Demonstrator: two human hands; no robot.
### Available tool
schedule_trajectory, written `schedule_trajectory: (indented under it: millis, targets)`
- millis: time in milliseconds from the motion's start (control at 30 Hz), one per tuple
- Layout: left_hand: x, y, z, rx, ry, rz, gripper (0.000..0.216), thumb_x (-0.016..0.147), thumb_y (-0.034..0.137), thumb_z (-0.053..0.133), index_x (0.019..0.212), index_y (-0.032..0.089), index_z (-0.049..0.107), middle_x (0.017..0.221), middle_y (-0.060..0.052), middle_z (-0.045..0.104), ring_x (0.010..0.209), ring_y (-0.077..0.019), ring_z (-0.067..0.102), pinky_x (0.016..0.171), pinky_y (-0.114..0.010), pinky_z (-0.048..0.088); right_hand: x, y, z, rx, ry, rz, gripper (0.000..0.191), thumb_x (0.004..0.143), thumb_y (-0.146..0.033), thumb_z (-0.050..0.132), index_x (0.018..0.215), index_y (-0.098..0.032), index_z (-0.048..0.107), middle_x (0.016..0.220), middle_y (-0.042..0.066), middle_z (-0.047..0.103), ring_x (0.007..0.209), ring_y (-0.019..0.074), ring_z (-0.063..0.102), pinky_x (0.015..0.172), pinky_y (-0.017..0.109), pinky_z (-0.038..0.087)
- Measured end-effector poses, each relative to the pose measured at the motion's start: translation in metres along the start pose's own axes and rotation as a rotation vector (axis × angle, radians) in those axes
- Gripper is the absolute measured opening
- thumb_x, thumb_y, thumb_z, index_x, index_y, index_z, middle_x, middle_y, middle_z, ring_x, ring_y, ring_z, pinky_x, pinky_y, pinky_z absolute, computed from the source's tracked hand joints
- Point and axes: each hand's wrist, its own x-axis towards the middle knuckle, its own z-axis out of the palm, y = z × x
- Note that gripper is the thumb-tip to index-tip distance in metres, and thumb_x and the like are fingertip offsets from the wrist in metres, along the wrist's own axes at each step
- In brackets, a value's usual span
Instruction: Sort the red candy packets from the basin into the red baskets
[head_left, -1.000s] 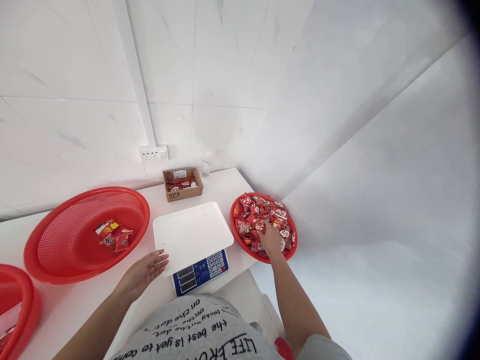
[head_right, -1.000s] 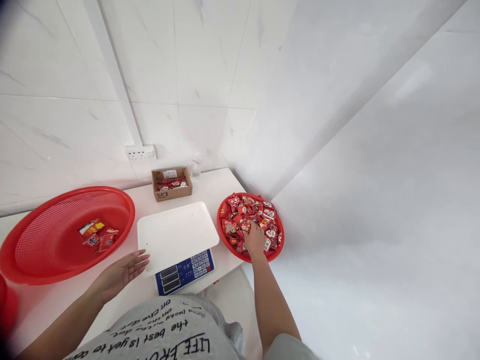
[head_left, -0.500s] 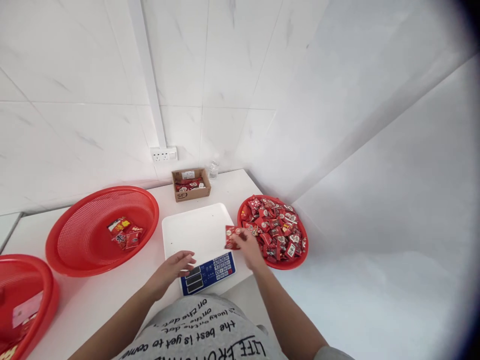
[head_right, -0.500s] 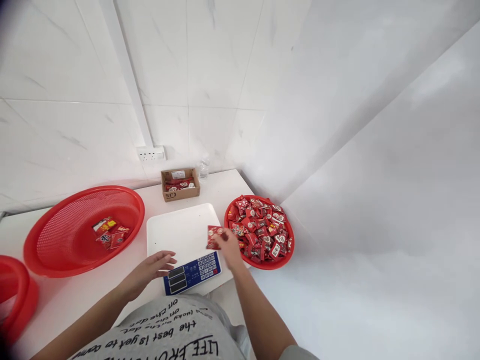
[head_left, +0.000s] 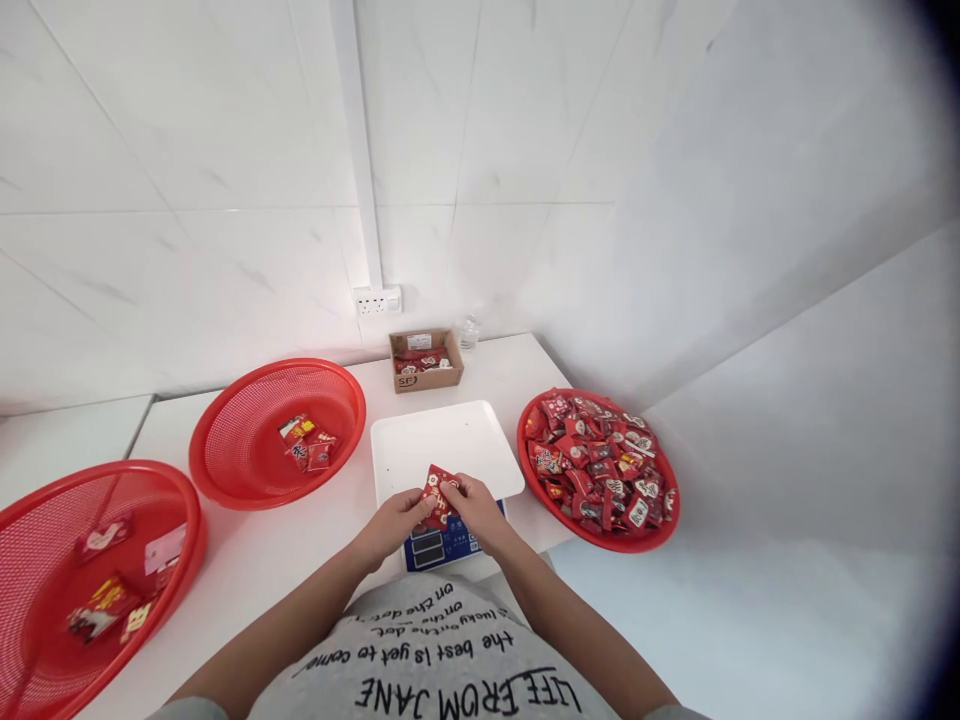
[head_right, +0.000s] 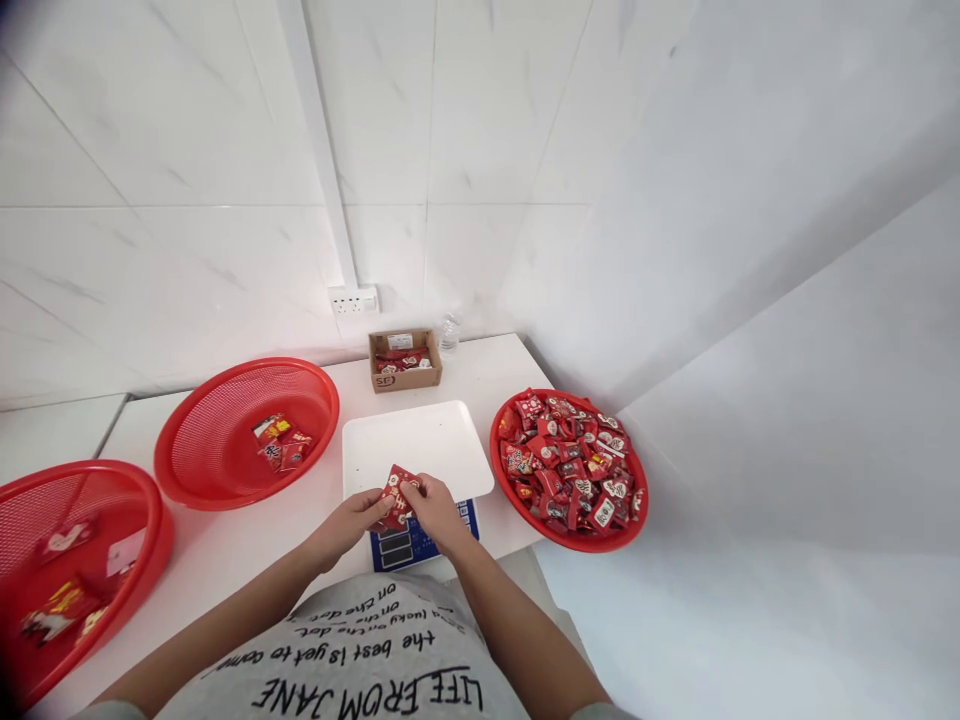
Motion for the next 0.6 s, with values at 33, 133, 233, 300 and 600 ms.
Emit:
schedule_trajectory:
  millis: [33,133,233,300,600]
  targets:
    - [0.000,0.000,0.000,-0.002,0.000,-0.007,0.036,0.075,0.051,0.059,0.086,0.018,0.066,0.082,-0.004,0.068,0.079,-0.0190,0.059,0.070,-0.028,0.041,0.001,0.001,0.001,-0.011,0.017,-0.007,0.035,0.075,-0.053,0.052,0.066,-0.020,0.052,0.062,-0.001,0.055,0.058,0.0129,0.048,0.056,0.026,0.039]
    - [0.002,0.000,0.001,-0.011,0.014,-0.015,0.039,0.074,0.054,0.058,0.088,0.017,0.065,0.083,-0.005,0.068,0.078,-0.0191,0.060,0.069,-0.028,0.042,0.003,0.005,0.005,0.070,0.007,0.041,0.035,0.075,-0.054,0.052,0.068,-0.019,0.053,0.061,-0.002,0.055,0.057,0.0125,0.047,0.054,0.025,0.038]
    - [0.006,-0.002,-0.001,-0.026,0.083,-0.025,0.040,0.073,0.053,0.061,0.086,0.015,0.064,0.077,-0.005,0.067,0.072,-0.0176,0.059,0.067,-0.028,0.043,0.003,0.009,0.006,0.171,-0.035,0.111,0.036,0.074,-0.055,0.054,0.072,-0.018,0.055,0.062,-0.001,0.056,0.057,0.0119,0.050,0.054,0.024,0.038]
    - [0.009,-0.004,-0.004,-0.076,0.157,-0.063,0.047,0.072,0.050,0.064,0.103,0.015,0.059,0.078,-0.006,0.067,0.071,-0.0177,0.061,0.068,-0.029,0.044,0.003,0.012,0.003,0.196,-0.041,0.132,0.036,0.074,-0.054,0.054,0.078,-0.018,0.056,0.070,0.000,0.059,0.059,0.0119,0.053,0.056,0.024,0.040]
    - [0.006,-0.018,-0.022,-0.122,0.332,-0.128,0.071,0.069,0.033,0.072,0.133,0.024,0.042,0.105,-0.012,0.064,0.079,-0.0207,0.064,0.077,-0.035,0.047,-0.004,0.044,-0.074,-0.352,0.383,-0.052,0.031,0.078,-0.033,0.048,0.102,-0.018,0.059,0.100,0.010,0.061,0.090,0.0217,0.057,0.082,0.037,0.044]
